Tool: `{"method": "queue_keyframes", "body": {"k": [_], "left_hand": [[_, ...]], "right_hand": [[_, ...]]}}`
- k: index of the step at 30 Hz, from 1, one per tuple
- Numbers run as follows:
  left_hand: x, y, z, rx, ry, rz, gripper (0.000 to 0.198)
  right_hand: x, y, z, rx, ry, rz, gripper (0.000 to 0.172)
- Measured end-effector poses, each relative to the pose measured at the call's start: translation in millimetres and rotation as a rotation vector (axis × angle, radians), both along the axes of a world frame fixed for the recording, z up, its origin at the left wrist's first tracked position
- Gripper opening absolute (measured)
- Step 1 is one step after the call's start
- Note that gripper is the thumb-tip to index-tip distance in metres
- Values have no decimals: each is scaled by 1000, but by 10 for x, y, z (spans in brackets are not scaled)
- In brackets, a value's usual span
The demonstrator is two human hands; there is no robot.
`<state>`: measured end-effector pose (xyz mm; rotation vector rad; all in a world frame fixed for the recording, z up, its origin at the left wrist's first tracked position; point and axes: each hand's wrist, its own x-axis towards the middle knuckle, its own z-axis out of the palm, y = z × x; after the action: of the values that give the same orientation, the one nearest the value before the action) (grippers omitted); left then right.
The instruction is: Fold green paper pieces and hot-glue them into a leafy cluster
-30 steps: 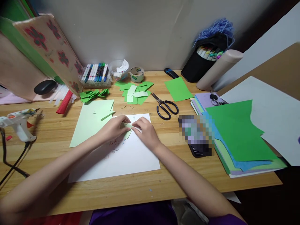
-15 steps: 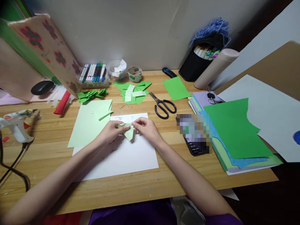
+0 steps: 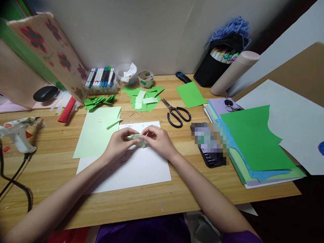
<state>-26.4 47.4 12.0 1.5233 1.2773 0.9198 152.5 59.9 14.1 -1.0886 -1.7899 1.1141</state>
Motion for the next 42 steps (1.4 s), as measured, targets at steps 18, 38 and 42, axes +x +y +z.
{"method": "queue_keyframes", "body": {"k": [18,38,42], "left_hand": [[-37,-35,-35,721,259,190,34],[98,-48,48,-255,-219,34,25],[86,-32,110,-324,-218,14,28]], "right_hand": [[120,-33,-29,1007,-265,-1,21],[-63,0,-37,-284,225,-104,16],[-61,-2,-30,-299,230,-98,16]]}}
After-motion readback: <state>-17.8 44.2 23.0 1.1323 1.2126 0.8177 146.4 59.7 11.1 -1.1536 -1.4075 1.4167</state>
